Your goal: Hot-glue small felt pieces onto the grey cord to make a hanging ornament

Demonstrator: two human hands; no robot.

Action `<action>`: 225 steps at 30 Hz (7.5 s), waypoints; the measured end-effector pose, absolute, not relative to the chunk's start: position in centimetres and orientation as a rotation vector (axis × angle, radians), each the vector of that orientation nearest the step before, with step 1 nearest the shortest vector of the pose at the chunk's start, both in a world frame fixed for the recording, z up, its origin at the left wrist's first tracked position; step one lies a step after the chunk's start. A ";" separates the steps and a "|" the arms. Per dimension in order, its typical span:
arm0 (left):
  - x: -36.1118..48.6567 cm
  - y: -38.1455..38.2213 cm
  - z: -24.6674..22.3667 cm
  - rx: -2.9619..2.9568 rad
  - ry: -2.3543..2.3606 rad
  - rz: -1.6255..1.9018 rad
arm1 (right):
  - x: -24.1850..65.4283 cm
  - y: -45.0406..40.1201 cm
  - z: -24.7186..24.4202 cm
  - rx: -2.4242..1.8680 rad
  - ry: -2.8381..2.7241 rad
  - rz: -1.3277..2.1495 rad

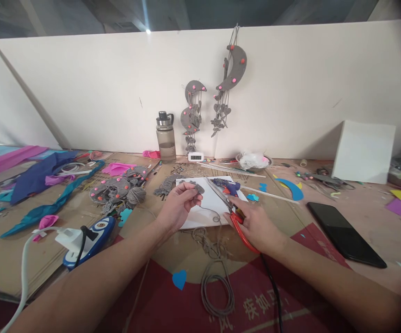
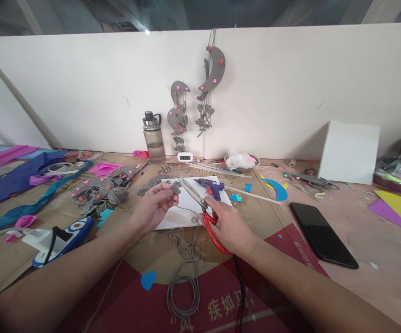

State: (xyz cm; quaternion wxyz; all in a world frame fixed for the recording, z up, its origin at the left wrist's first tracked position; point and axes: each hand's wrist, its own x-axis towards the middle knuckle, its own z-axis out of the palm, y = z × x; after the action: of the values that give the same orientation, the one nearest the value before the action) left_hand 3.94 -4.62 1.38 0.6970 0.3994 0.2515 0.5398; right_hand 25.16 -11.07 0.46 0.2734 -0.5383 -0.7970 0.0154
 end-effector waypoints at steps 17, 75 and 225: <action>3.6 -4.4 2.0 0.950 0.607 1.242 | 26.0 -11.4 1.0 -1.735 -2.350 -0.530; 3.3 -3.6 1.4 0.877 0.726 1.256 | 26.4 -10.8 0.5 -1.769 -2.276 -0.390; 3.8 -4.2 1.3 1.238 0.847 1.207 | 26.2 -11.1 0.1 -1.744 -2.310 -0.311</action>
State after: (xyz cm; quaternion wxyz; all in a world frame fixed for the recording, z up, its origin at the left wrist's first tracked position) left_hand 3.82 -4.23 1.27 0.5711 0.5279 0.3610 0.5146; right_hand 26.17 -11.10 0.14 0.1150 -0.5951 -0.7883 -0.1060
